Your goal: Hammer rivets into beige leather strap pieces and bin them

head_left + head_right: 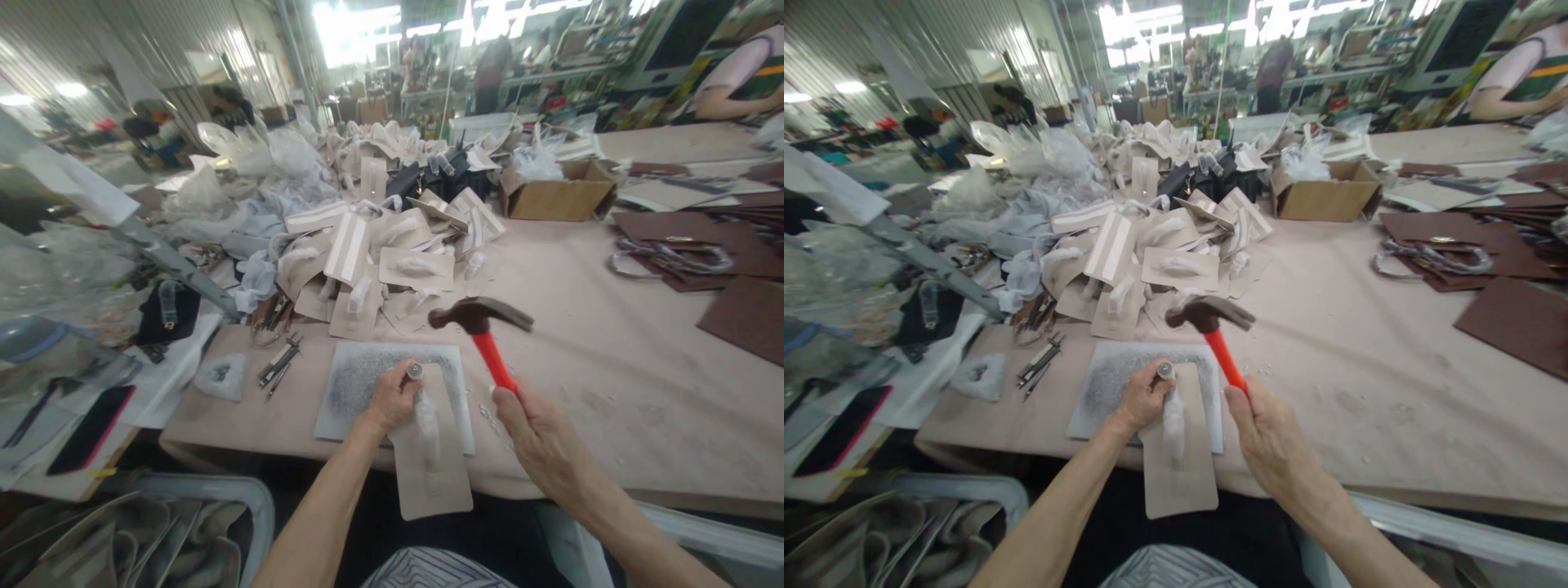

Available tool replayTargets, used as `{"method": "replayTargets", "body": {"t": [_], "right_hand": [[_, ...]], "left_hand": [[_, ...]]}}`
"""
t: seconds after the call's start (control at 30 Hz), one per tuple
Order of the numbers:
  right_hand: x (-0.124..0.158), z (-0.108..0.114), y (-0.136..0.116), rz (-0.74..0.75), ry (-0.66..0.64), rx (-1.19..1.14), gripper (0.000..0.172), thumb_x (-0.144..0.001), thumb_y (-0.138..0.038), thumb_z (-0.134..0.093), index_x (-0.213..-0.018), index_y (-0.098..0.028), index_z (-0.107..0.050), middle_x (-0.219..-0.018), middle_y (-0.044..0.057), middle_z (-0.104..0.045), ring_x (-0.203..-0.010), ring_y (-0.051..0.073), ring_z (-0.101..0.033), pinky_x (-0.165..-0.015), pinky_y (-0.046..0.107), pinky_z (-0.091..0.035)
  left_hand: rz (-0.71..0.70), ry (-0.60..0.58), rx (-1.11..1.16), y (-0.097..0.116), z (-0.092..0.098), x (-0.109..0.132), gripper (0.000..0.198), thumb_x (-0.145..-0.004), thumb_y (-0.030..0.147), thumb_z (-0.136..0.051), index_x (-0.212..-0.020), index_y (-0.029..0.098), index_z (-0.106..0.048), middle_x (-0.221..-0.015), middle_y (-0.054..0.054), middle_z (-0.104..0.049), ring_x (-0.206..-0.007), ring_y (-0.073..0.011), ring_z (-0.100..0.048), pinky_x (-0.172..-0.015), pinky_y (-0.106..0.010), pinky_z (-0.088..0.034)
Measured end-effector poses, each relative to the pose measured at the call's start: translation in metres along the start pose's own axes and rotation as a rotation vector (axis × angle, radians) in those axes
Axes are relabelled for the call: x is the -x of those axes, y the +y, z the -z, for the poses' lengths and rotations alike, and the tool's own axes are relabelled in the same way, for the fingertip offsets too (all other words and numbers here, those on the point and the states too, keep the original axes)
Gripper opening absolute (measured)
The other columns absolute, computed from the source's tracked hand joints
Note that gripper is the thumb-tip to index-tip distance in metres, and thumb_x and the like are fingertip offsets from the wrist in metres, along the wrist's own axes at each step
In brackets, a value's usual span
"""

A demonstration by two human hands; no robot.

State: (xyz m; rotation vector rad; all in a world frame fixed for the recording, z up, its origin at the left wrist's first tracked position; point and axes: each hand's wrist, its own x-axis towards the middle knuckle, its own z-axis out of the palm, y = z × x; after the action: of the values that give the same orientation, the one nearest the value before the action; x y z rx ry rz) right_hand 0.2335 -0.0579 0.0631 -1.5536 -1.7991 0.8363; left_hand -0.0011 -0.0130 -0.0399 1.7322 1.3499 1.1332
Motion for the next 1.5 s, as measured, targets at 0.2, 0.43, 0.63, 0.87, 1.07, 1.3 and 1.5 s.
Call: {"method": "replayTargets", "body": {"t": [0.2,0.43,0.63,0.87,1.07,1.3,1.5], "right_hand": [[-0.009,0.025,-0.028,0.229,-0.139,0.427,0.033,-0.099,-0.044,-0.035,-0.076,-0.023,-0.048,-0.054,0.001,-0.054,-0.043,0.016,-0.044,-0.049,0.03,-0.021],[-0.006,0.022,-0.046,0.139,0.198,0.187,0.04,-0.099,-0.056,-0.027,-0.083,-0.025,-0.047,-0.061,0.004,-0.054,-0.051,0.018,-0.047,-0.052,0.031,-0.033],[-0.002,-0.002,0.017,0.055,-0.22,0.367,0.032,-0.092,-0.05,-0.041,-0.077,-0.023,-0.052,-0.06,0.005,-0.057,-0.049,0.017,-0.045,-0.052,0.032,-0.028],[-0.018,0.015,0.079,-0.266,-0.323,0.61,0.038,-0.102,-0.034,-0.025,-0.083,-0.019,-0.055,-0.078,0.011,-0.068,-0.071,0.022,-0.063,-0.066,0.033,-0.043],[-0.013,-0.015,0.056,0.269,-0.043,0.781,0.043,-0.095,-0.018,-0.042,-0.136,-0.008,-0.048,-0.139,0.025,-0.05,-0.121,0.035,-0.053,-0.096,0.047,-0.046],[-0.007,-0.084,-0.008,0.828,-0.466,0.783,0.02,-0.084,-0.014,-0.055,-0.102,-0.017,-0.061,-0.118,0.014,-0.06,-0.099,0.028,-0.056,-0.087,0.045,-0.049],[-0.016,-0.081,-0.028,0.509,-0.244,0.929,0.023,-0.086,-0.006,-0.045,-0.102,-0.013,-0.06,-0.094,0.016,-0.064,-0.084,0.029,-0.061,-0.071,0.041,-0.049]], "left_hand": [[0.003,0.002,-0.025,-0.003,-0.001,0.0,0.011,-0.082,0.018,-0.056,-0.09,0.018,-0.063,-0.077,-0.001,-0.063,-0.071,-0.0163,-0.058,-0.069,-0.027,-0.043],[-0.008,0.007,-0.026,-0.005,0.001,-0.002,0.02,-0.082,0.018,-0.057,-0.1,0.019,-0.066,-0.084,-0.003,-0.068,-0.077,-0.0184,-0.061,-0.073,-0.029,-0.045],[0.008,-0.01,0.017,-0.003,-0.001,-0.001,0.022,-0.082,0.016,-0.057,-0.1,0.02,-0.068,-0.078,0.0,-0.065,-0.071,-0.0167,-0.059,-0.07,-0.027,-0.045],[0.017,0.01,0.024,-0.007,-0.001,-0.001,0.026,-0.08,0.017,-0.061,-0.105,0.019,-0.067,-0.086,-0.003,-0.07,-0.079,-0.0187,-0.064,-0.075,-0.028,-0.048],[0.041,0.032,0.133,-0.005,-0.001,-0.001,0.017,-0.079,0.019,-0.064,-0.096,0.018,-0.069,-0.082,-0.001,-0.069,-0.075,-0.0164,-0.062,-0.071,-0.026,-0.048],[0.237,0.171,0.378,-0.004,-0.005,-0.011,0.022,-0.071,0.028,-0.076,-0.087,0.016,-0.068,-0.079,-0.001,-0.07,-0.072,-0.0157,-0.063,-0.068,-0.025,-0.051],[0.162,0.445,0.503,0.043,0.039,-0.022,0.024,-0.076,0.034,-0.079,-0.089,0.017,-0.068,-0.083,-0.002,-0.074,-0.075,-0.0148,-0.066,-0.071,-0.024,-0.053]]}}
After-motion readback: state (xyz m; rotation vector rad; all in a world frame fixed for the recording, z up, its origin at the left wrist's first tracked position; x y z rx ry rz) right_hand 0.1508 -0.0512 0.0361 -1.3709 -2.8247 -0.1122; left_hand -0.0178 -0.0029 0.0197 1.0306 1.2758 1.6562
